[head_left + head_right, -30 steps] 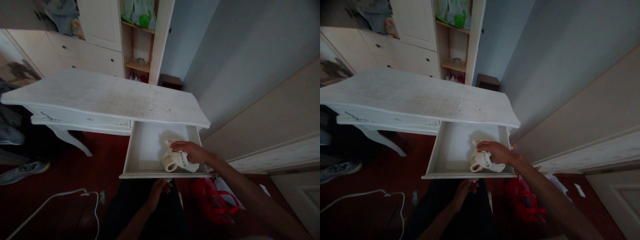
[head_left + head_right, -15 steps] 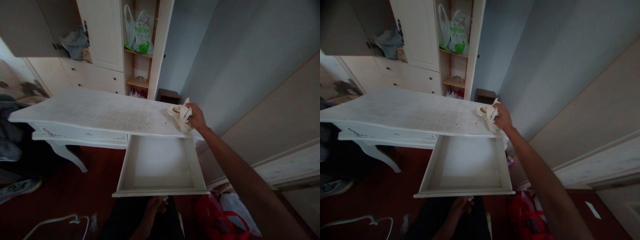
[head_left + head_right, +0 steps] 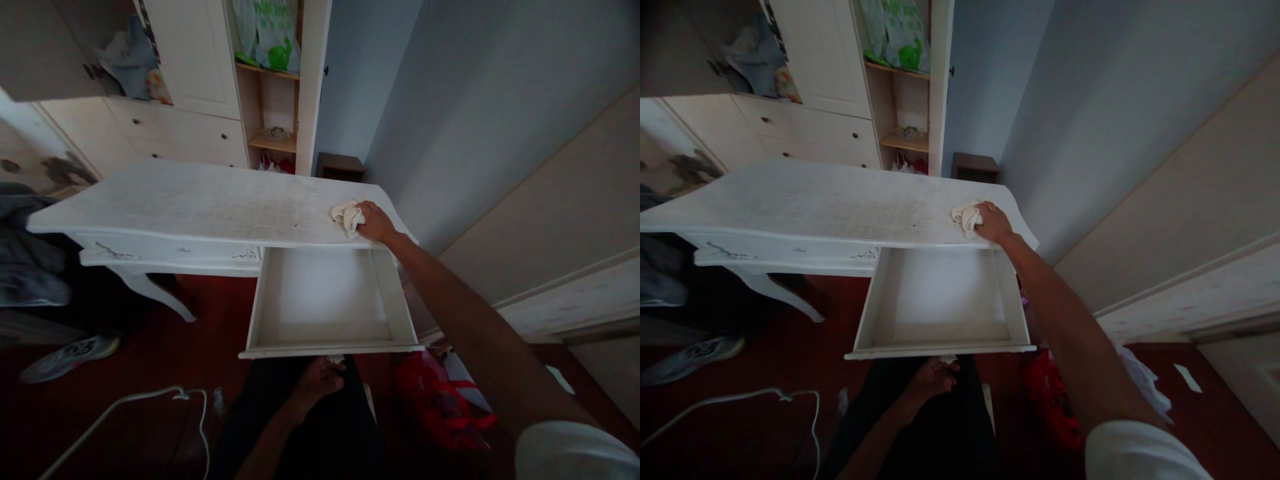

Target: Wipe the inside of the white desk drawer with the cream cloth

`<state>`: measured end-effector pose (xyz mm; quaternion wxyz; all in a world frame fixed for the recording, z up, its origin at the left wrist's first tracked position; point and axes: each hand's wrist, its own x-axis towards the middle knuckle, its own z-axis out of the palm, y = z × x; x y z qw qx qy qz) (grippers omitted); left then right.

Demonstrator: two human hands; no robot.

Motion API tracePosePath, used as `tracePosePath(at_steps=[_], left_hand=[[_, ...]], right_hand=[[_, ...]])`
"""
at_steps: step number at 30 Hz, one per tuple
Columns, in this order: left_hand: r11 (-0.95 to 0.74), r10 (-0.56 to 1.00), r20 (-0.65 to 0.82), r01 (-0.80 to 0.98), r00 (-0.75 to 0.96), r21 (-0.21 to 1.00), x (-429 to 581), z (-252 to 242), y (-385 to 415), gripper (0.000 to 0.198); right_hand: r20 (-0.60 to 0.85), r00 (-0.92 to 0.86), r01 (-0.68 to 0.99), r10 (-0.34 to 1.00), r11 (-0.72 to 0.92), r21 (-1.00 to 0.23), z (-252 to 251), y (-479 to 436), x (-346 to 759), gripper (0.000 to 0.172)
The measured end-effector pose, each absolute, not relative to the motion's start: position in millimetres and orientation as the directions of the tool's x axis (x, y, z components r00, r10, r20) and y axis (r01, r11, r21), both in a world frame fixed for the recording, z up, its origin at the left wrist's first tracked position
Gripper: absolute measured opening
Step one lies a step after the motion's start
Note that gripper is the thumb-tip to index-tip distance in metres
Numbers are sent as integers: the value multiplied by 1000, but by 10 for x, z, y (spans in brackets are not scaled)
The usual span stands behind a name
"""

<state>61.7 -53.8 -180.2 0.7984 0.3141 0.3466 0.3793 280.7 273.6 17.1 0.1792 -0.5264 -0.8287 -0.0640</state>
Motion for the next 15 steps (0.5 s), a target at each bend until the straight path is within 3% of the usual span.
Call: tracePosePath(at_steps=[6, 15], left_hand=[[501, 835, -329, -363, 441, 785, 615, -1723, -535, 57], [516, 847, -323, -503, 423, 694, 647, -1544, -468, 54]], right_hand=[[381, -322, 925, 867, 374, -69, 86, 2682, 2749, 56], [410, -266, 942, 872, 326, -83, 28, 2676, 2732, 56]])
